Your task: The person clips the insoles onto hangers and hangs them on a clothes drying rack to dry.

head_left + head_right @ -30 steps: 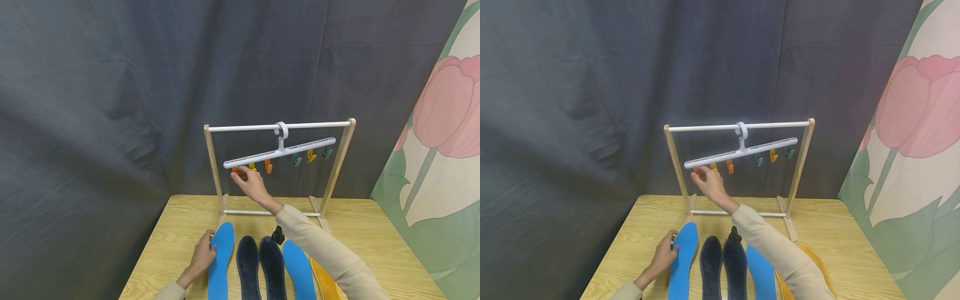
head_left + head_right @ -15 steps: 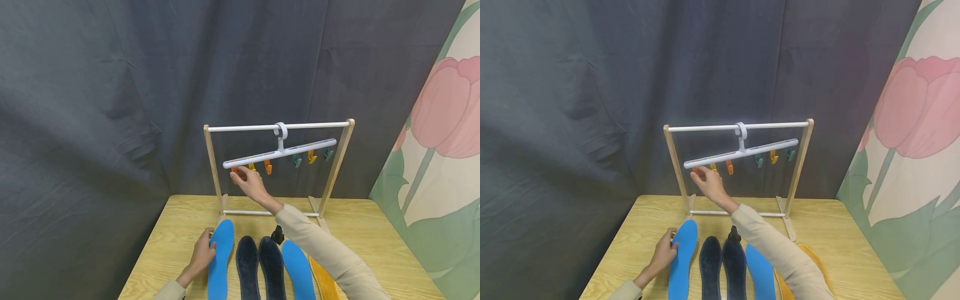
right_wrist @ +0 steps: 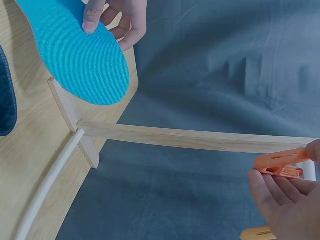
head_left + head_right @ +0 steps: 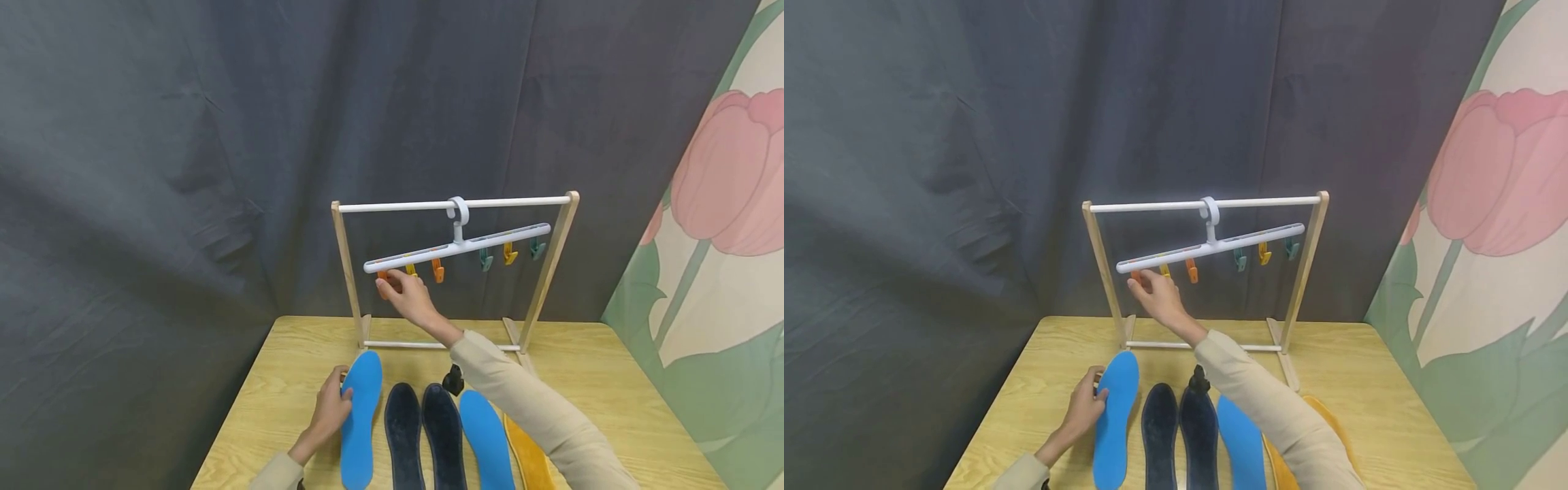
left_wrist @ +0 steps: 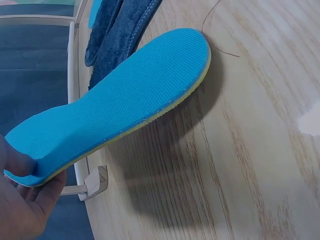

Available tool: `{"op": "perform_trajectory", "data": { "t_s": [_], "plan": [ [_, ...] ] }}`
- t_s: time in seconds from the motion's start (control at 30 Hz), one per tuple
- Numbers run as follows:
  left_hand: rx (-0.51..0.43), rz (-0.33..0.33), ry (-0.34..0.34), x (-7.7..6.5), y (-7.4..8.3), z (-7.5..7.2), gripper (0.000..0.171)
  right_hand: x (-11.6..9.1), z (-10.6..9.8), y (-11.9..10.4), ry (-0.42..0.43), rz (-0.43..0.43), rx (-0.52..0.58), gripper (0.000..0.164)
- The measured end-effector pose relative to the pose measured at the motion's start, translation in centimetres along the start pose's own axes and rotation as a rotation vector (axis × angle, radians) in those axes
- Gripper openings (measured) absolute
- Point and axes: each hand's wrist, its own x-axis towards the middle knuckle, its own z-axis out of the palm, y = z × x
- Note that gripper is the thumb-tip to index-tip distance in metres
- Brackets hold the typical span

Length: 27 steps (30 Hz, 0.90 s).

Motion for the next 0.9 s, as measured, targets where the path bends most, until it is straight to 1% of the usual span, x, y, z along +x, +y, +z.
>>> {"op": "perform_trajectory", "data": {
  "t_s": [0.2, 0.47, 0.57, 0.8, 0.9],
  "plan": [
    [0.009, 0.003, 0.022, 0.3, 0.0, -0.2, 0.038, 0.0, -0.1, -0.2, -0.012, 0.003, 0.015, 0.029],
    [-0.001, -0.003, 0.032, 1.0, 0.3, -0.5, 0.040, -0.2, -0.3, -0.6, -0.020, 0.018, 0.011, 0.028],
    [-0.006, 0.004, 0.034, 1.1, 0.5, -0.6, 0.040, -0.4, -0.3, -0.8, -0.020, 0.018, 0.010, 0.030],
    [-0.015, 0.027, 0.040, 1.4, 0.9, -0.6, 0.040, -0.6, -0.4, -1.4, -0.013, -0.021, 0.023, 0.032],
    [-0.033, 0.023, 0.035, 1.6, 1.2, -0.8, 0.039, -0.6, -0.5, -1.5, -0.003, -0.031, 0.031, 0.031]
  ]
}}
